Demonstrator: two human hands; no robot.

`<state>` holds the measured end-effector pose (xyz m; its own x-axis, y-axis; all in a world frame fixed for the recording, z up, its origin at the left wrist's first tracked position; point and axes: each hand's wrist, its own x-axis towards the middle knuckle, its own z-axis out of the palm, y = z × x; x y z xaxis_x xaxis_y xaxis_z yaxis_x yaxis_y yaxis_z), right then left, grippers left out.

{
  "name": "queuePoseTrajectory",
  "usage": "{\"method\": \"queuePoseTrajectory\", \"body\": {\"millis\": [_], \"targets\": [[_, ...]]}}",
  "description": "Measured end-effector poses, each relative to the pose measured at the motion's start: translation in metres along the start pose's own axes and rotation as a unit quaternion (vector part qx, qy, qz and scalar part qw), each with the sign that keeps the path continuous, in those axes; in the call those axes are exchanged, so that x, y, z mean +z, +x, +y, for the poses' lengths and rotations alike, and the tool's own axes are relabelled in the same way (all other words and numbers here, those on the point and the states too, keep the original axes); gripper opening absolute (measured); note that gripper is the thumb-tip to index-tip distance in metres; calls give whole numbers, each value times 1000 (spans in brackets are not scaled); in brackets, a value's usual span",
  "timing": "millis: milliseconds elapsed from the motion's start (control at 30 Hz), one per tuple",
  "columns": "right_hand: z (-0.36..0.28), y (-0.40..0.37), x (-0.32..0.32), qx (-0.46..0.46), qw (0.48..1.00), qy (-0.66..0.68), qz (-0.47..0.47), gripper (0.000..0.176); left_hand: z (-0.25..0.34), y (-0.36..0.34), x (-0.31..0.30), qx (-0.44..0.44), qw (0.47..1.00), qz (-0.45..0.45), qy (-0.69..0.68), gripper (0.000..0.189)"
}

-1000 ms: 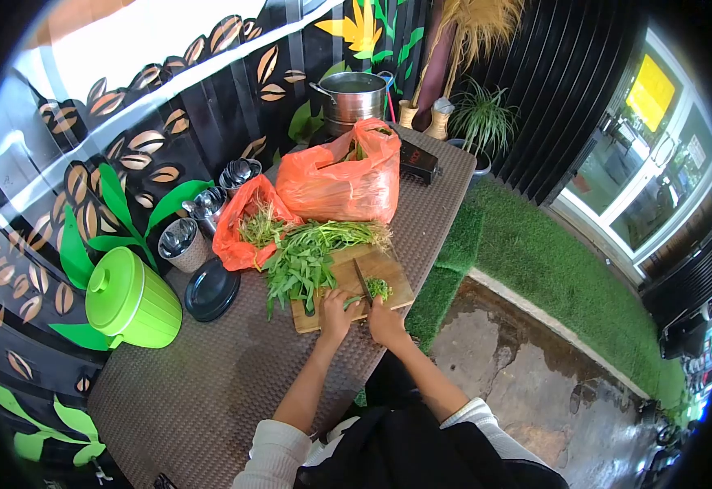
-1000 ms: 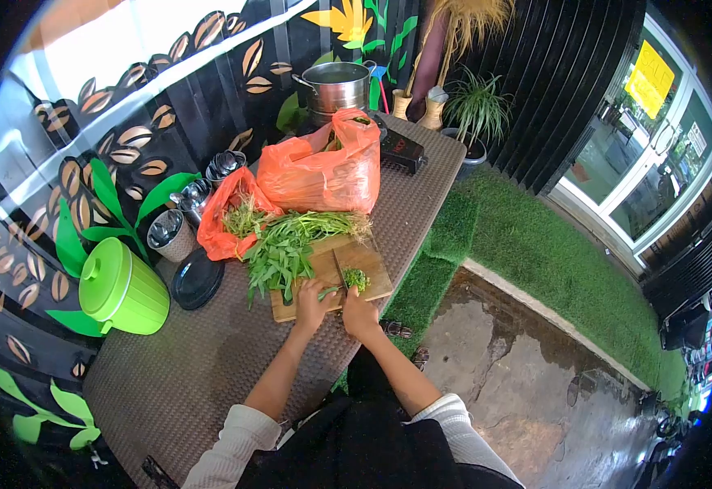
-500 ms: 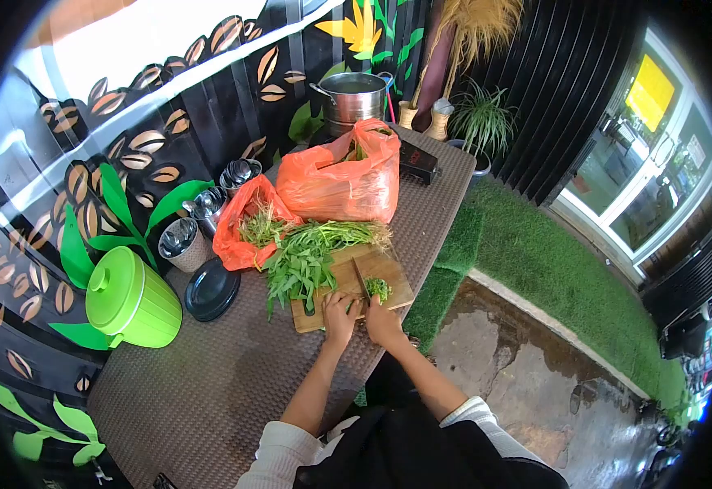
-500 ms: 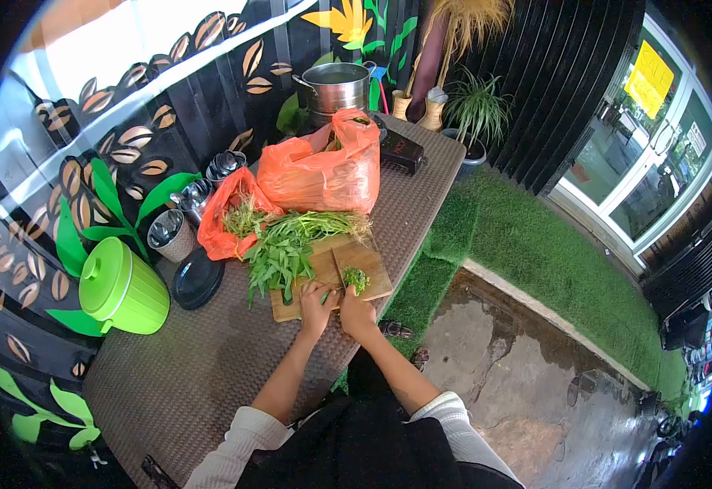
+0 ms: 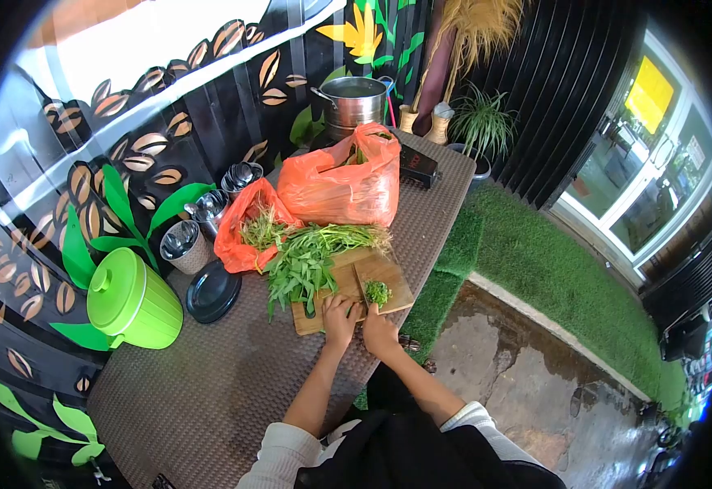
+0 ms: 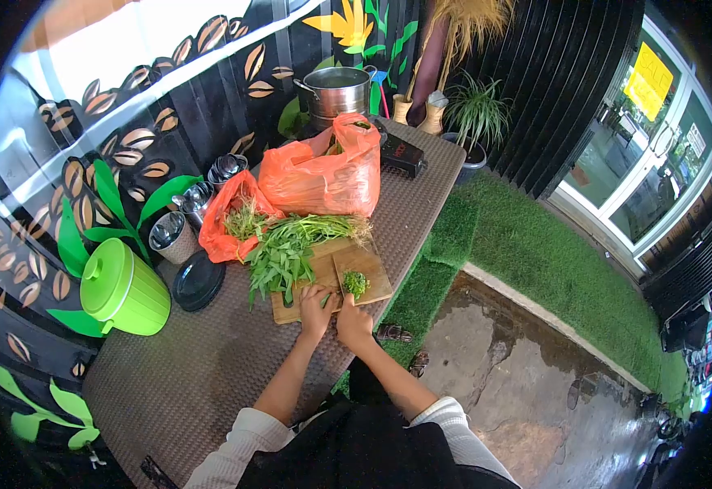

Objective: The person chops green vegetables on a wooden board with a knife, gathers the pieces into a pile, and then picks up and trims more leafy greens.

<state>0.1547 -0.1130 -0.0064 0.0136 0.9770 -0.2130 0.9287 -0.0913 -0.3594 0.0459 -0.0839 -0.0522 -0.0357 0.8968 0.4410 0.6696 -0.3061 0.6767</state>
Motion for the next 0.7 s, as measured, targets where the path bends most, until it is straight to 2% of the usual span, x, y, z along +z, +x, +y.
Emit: {"method": "queuePoseTrajectory", "body": {"millis": [233, 333, 433, 500, 700], "targets": [[-1, 0, 2, -22, 1000, -1, 19, 28, 2, 1, -3, 7, 1000, 6, -3, 14], [-4, 7, 1, 10, 1000, 15, 7, 29, 3, 1, -5, 6, 1000, 5, -4, 14], [-1, 8, -2, -24, 1000, 4, -9, 30, 4, 0, -5, -4, 1000, 1, -13, 14], [-4, -1, 1, -23, 999, -1, 26, 30, 2, 1, -5, 5, 1000, 6, 4, 14], [-1, 5, -1, -19, 999, 34, 2, 29, 2, 0, -4, 9, 1000, 1, 11, 16]]}}
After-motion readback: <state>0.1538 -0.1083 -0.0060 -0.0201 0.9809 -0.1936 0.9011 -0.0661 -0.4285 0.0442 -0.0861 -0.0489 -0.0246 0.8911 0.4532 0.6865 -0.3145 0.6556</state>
